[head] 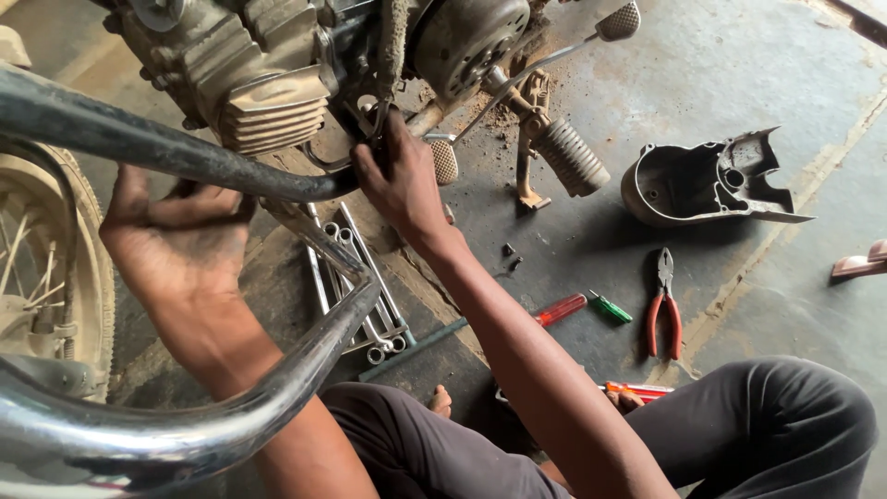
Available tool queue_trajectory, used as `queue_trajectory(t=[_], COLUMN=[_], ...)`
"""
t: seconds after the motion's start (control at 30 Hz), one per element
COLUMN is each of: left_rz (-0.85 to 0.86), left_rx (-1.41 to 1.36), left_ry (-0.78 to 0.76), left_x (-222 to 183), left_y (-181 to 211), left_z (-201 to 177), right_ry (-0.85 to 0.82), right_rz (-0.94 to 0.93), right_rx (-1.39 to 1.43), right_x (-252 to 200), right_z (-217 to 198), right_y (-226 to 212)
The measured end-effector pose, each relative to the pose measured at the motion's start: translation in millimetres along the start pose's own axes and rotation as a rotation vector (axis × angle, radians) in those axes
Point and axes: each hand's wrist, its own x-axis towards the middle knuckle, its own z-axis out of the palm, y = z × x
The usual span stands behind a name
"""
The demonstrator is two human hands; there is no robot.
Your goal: The recorder is dismantling and repairing components of a motorcycle engine using various hand tools.
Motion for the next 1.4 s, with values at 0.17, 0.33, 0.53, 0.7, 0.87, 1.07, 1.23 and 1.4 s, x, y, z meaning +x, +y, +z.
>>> queue_trajectory(t=[0.17, 0.33, 0.53, 0.7, 0.87, 1.07, 1.23, 1.4], left_rz=[0.294, 0.224, 0.105, 0.027, -0.012, 0.032, 0.086, 0.061], left_rx=[0.488, 0.401, 0.083, 0.009, -0.008, 0.008, 0.351, 0.301], left_ry=[0.176, 0.142, -0.159, -0.175, -0.178, -0.166, 0.086, -0.065], left_x=[9, 18, 16, 13, 9, 13, 9, 16], left_y=[-4, -12, -13, -6, -5, -13, -28, -22], left_z=[-10, -24, -11, -18, -20, -14, 24, 9], right_ry=[0.013, -0.01, -0.022, -0.012, 0.014, 0.015, 0.0, 0.001], right_rz=[-0.018, 0.003, 0.018, 0.045, -0.009, -0.022, 0.002, -0.042], right_rx=[-0.014, -0.017, 0.005, -0.007, -0.019, -0.011, -0.032, -0.004], right_x=[1, 1, 0, 0, 1, -1, -2, -2], right_z=[-2, -2, -1, -1, 0, 1, 1, 0], right_y=[0, -1, 4, -1, 2, 1, 3, 4])
